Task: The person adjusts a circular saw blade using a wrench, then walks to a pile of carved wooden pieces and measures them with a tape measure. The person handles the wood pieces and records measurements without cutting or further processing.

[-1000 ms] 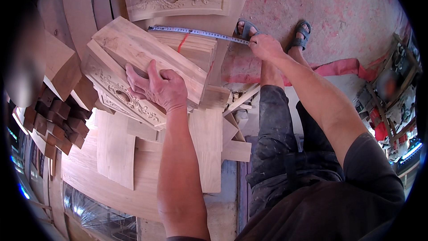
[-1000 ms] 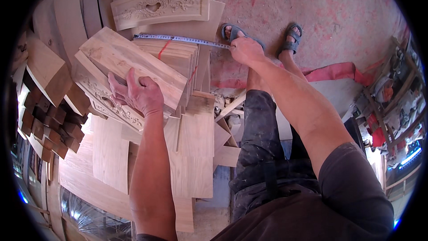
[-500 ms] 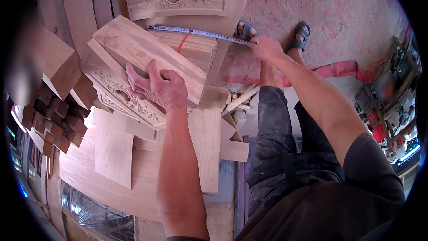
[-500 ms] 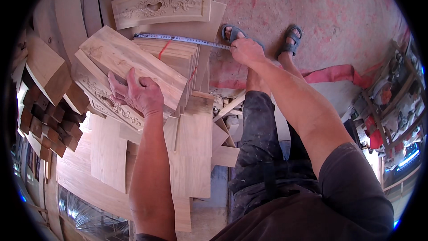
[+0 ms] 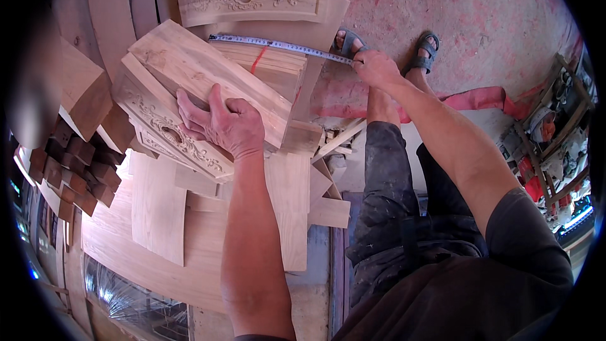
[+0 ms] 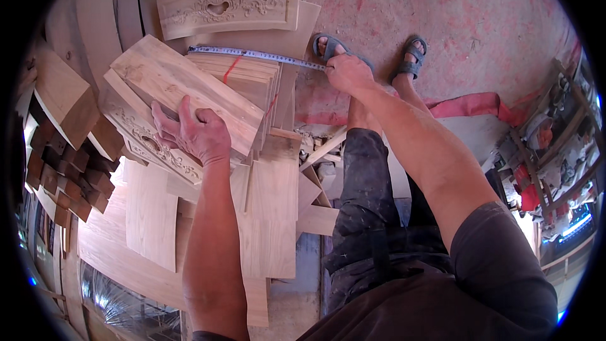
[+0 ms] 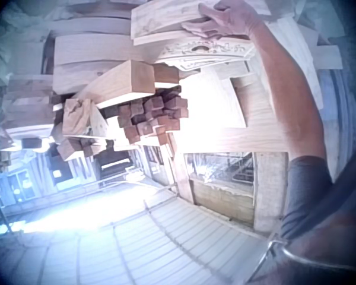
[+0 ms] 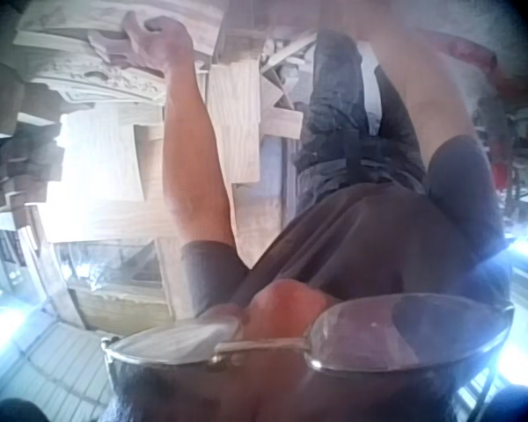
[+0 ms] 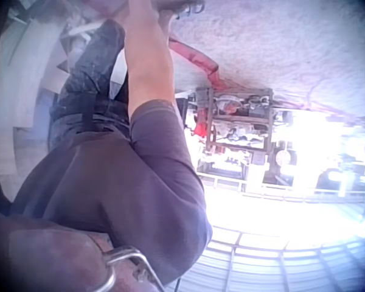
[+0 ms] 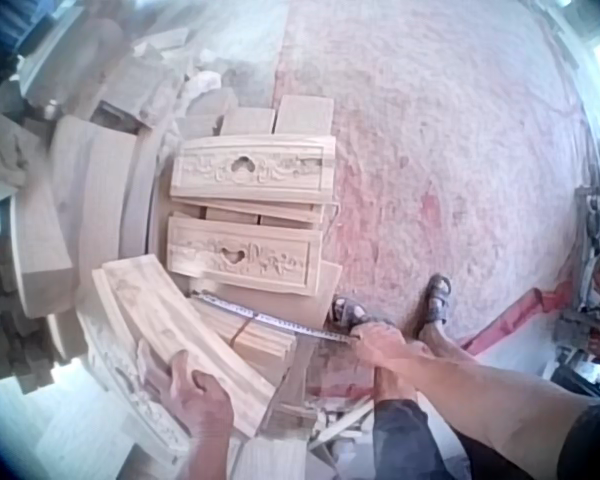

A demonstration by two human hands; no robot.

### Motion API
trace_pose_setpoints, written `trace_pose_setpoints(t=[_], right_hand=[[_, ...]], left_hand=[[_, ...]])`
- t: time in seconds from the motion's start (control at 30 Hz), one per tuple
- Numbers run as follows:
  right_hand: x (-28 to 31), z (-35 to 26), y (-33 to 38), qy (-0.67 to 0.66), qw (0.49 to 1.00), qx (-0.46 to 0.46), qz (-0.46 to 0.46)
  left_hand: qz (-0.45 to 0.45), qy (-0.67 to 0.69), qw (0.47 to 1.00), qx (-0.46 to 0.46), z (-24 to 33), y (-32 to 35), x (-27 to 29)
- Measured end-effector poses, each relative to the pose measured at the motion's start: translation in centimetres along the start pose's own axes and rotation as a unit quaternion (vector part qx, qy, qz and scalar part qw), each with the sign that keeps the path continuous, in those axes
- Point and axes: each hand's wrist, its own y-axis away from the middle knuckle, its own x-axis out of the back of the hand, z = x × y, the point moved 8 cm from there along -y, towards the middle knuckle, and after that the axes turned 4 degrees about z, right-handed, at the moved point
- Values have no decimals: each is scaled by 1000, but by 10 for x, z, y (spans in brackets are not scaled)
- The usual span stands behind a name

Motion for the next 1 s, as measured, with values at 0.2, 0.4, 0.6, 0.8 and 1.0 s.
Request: trace_pose_setpoints(t=[0.2, 0.4, 0.6, 0.8, 1.0], right_hand=[[-1, -1, 1, 5, 1000, 4, 10], [-5, 2, -1, 5, 1000, 17, 25], [-9, 6, -4, 4, 1000, 8, 20], [-6, 3, -1, 12, 1000, 12, 24], [0, -3, 5, 3, 1000, 9, 14]], left_hand=[[5, -4, 1000, -4, 1, 0, 1], [16, 16, 1000, -11, 2, -1, 1], [9, 9, 1000, -7, 3, -1, 2], [15, 22, 1000, -14, 2, -1, 2], [11, 7, 1000, -7, 0, 0, 1]])
